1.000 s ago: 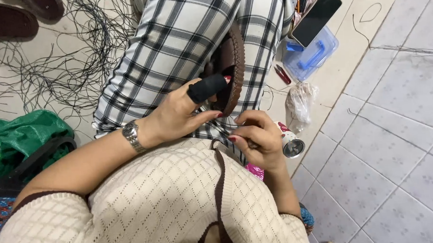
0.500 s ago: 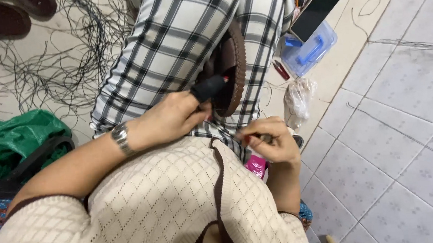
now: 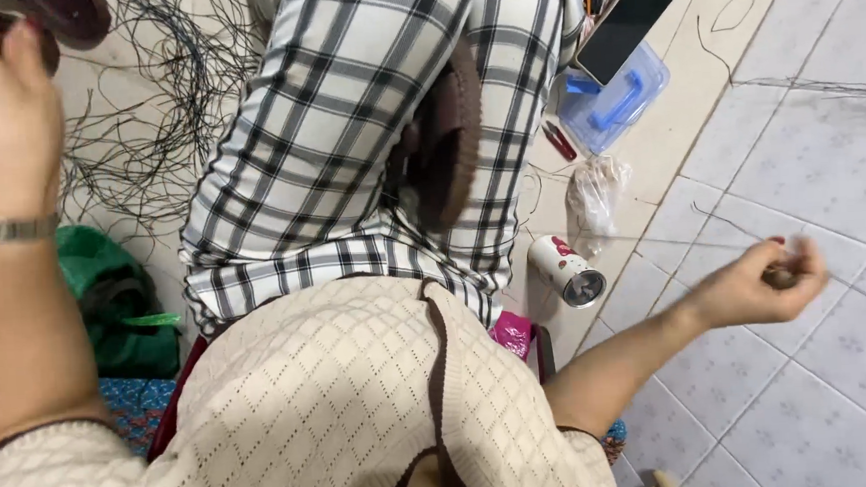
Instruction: Hand-sewing a brown sandal using a needle and black thread while sitting on the floor.
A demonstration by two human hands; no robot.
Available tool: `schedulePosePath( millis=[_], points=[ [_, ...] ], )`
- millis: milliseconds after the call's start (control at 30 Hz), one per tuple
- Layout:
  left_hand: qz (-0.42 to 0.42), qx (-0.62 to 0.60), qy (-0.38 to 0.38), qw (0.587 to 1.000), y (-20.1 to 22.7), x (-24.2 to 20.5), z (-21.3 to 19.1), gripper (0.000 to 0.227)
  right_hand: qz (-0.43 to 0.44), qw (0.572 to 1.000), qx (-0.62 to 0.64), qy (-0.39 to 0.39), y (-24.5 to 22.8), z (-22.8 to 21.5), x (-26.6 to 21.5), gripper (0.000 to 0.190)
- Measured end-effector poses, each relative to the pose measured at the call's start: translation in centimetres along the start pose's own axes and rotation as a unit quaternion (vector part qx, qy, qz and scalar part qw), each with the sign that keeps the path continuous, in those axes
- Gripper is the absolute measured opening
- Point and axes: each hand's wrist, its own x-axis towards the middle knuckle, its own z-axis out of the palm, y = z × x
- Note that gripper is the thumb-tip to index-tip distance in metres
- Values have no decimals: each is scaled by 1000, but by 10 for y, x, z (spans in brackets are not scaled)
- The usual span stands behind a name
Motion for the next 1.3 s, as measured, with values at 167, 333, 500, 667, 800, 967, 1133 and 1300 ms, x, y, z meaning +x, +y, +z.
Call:
schedulePosePath(
  millis=[167, 333, 500, 667, 800, 967, 1133, 1300],
  points=[
    [-71, -408, -243, 877, 193, 18, -96, 26, -1, 969, -51, -241, -19, 26, -16, 56],
    [317, -311, -26, 896, 249, -70, 33, 46, -115, 887, 134, -427, -174, 111, -71, 49],
    [354, -341, 63, 869, 254, -65, 62, 40, -218, 899, 87, -369, -177, 123, -91, 38],
    [305, -324, -91, 891, 251, -52, 16, 37, -141, 891, 150, -406, -181, 116, -83, 52],
    [144, -242, -349, 894, 246, -20, -57, 52, 4, 812, 138, -567, -153, 74, -88, 28],
    [-267, -689, -588, 330, 243, -40, 1, 29, 225, 774, 282, -520, -157, 66, -117, 17],
    [-358, -763, -491, 220, 258, -37, 13, 33, 291, 787, 321, -439, -132, 72, -145, 19],
    [-364, -771, -463, 240, 263, -40, 25, 35, 297, 795, 351, -397, -126, 74, -149, 18]
  ],
)
